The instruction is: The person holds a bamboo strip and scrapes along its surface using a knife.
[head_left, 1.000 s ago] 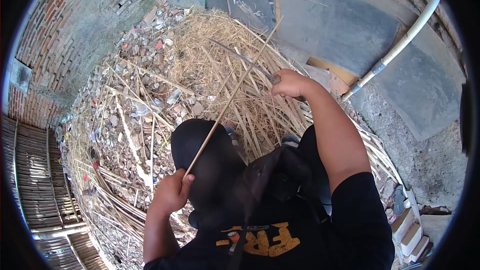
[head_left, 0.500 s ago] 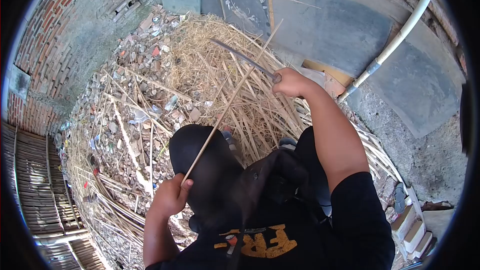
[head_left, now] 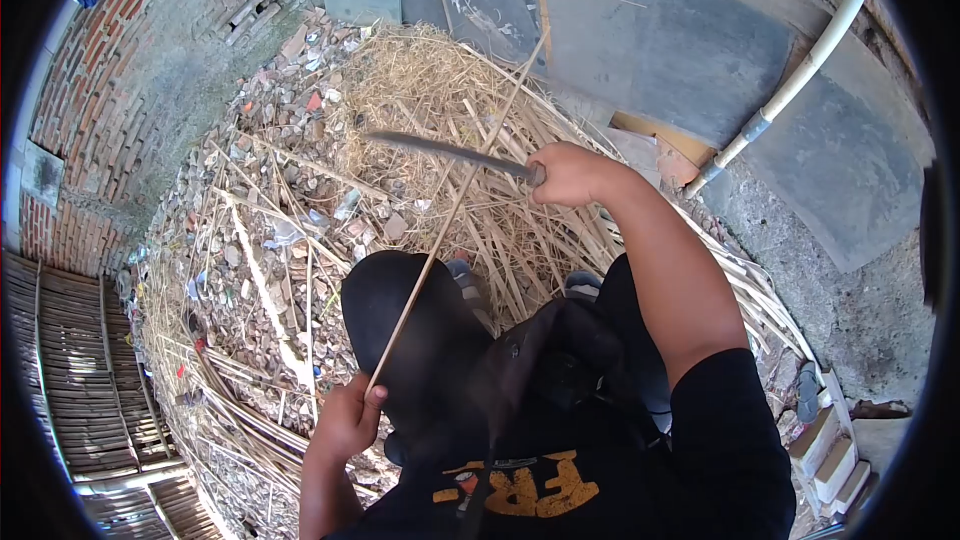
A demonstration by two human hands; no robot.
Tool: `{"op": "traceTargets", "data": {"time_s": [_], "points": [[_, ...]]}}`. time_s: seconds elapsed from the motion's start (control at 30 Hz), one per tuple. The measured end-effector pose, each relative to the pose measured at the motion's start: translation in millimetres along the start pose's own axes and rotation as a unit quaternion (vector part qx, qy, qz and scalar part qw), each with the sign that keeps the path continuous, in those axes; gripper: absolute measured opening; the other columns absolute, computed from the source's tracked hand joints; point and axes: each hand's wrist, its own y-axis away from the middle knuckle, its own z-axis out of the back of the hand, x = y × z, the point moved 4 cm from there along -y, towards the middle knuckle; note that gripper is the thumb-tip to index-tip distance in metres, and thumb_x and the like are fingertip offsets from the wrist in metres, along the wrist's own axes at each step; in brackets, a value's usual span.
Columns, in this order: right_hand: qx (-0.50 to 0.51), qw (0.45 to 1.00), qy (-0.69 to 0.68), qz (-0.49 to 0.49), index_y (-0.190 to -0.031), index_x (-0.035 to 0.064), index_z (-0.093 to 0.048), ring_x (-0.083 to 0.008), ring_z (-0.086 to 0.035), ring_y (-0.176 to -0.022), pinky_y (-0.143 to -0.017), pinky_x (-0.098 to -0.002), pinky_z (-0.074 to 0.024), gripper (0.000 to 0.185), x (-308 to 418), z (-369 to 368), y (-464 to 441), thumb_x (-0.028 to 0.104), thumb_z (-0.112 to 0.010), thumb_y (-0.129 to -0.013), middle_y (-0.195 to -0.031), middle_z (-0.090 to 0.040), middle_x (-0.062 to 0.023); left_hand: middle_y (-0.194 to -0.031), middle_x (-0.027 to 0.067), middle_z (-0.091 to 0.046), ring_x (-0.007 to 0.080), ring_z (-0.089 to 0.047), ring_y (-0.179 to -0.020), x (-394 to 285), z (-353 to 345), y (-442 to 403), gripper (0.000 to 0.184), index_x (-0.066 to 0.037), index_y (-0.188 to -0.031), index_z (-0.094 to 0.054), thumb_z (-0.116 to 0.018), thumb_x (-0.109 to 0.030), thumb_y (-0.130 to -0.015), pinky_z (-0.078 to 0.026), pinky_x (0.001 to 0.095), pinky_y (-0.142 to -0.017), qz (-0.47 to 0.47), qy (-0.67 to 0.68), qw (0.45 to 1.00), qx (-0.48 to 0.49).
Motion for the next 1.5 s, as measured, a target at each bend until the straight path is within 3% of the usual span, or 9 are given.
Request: {"op": "traceTargets", "data": {"time_s": [0.1,0.37,0.53,0.7,0.93,1.07,1.2,1.37,1.5], "points": [[0.015,0.985,0.140,0.099,-0.100,0.0037,-0.074,-0.0288,-0.069,-0.080,-0.075,-0.0444,-0.0535,0.032,31.6,-22.4,20.4,0.024,-0.078,-0.075,-0.082,-0.072,-0.0145,-0.063,0.0202,-0.058,0.0360,-0.059,-0.057,-2.1,6.5,1.1,0.048,0.001,-0.088,-0.059,-0.053,-0.042,-0.107,-0.044,0.0438,-0.055,-0.017,-0.030,0.999,0.002],[-0.003,0.991,-0.091,-0.098,-0.107,0.0024,-0.074,-0.0256,-0.068,-0.077,-0.073,-0.0417,-0.0524,0.034,-26.2,5.2,5.7,0.019,-0.075,-0.078,-0.087,-0.072,-0.0142,-0.066,0.0228,-0.060,0.0433,-0.064,-0.064,-8.8,9.3,5.9,0.046,0.001,-0.088,-0.060,-0.054,-0.040,-0.107,-0.046,0.0465,-0.057,0.004,-0.033,0.999,-0.006],[0.050,0.993,0.052,0.091,-0.101,0.0034,-0.073,-0.0332,-0.070,-0.082,-0.076,-0.0452,-0.0537,0.032,18.8,-25.5,15.8,0.023,-0.079,-0.077,-0.086,-0.073,-0.0140,-0.068,0.0227,-0.061,0.0443,-0.064,-0.065,-10.1,4.8,5.8,0.042,0.001,-0.090,-0.061,-0.055,-0.037,-0.106,-0.047,0.0463,-0.059,0.020,-0.062,0.998,-0.004],[0.034,0.998,-0.053,-0.026,-0.103,0.0040,-0.074,-0.0323,-0.071,-0.089,-0.079,-0.0446,-0.0540,0.033,-34.9,-14.0,-11.1,0.024,-0.076,-0.076,-0.093,-0.074,-0.0164,-0.066,0.0197,-0.058,0.0292,-0.060,-0.059,12.0,-3.4,1.5,0.048,0.001,-0.088,-0.059,-0.050,-0.040,-0.109,-0.044,0.0419,-0.056,0.004,-0.001,1.000,-0.001],[-0.005,0.996,0.049,0.072,-0.101,0.0058,-0.073,-0.0309,-0.069,-0.078,-0.073,-0.0438,-0.0517,0.028,4.3,-8.6,15.0,0.022,-0.075,-0.079,-0.079,-0.071,-0.0136,-0.059,0.0211,-0.058,0.0464,-0.062,-0.059,-0.2,3.8,11.2,0.033,-0.002,-0.090,-0.060,-0.059,-0.032,-0.105,-0.046,0.0489,-0.053,-0.023,-0.042,0.998,-0.031],[0.053,0.993,0.034,0.099,-0.101,0.0058,-0.074,-0.0304,-0.069,-0.079,-0.073,-0.0429,-0.0525,0.028,7.4,-27.1,12.9,0.021,-0.075,-0.077,-0.081,-0.072,-0.0132,-0.059,0.0194,-0.058,0.0450,-0.062,-0.058,14.8,8.8,27.1,0.029,-0.004,-0.091,-0.061,-0.060,-0.030,-0.104,-0.046,0.0479,-0.053,-0.015,-0.034,0.999,0.006],[0.035,0.994,-0.078,-0.061,-0.110,0.0034,-0.074,-0.0288,-0.071,-0.089,-0.079,-0.0427,-0.0541,0.038,-23.0,-5.7,-9.1,0.023,-0.075,-0.077,-0.090,-0.072,-0.0173,-0.059,0.0199,-0.059,0.0458,-0.062,-0.058,20.0,10.3,40.0,0.028,-0.003,-0.093,-0.061,-0.061,-0.029,-0.104,-0.047,0.0500,-0.052,-0.002,-0.076,0.997,0.000],[0.039,0.995,0.050,0.083,-0.093,0.0038,-0.072,-0.0278,-0.065,-0.074,-0.071,-0.0416,-0.0510,0.024,18.9,-21.1,9.0,0.021,-0.076,-0.077,-0.077,-0.068,-0.0117,-0.059,0.0202,-0.059,0.0471,-0.062,-0.058,16.0,7.0,38.2,0.031,-0.004,-0.091,-0.059,-0.061,-0.031,-0.104,-0.047,0.0518,-0.052,-0.014,-0.083,0.996,-0.024],[0.080,0.995,-0.053,0.014,-0.105,0.0013,-0.073,-0.0263,-0.067,-0.077,-0.072,-0.0418,-0.0523,0.037,-26.1,-25.6,-10.2,0.025,-0.079,-0.076,-0.086,-0.071,-0.0138,-0.061,0.0199,-0.059,0.0475,-0.062,-0.061,23.0,3.5,36.8,0.033,-0.004,-0.092,-0.060,-0.057,-0.034,-0.105,-0.047,0.0507,-0.054,0.000,-0.053,0.999,-0.002]]}}
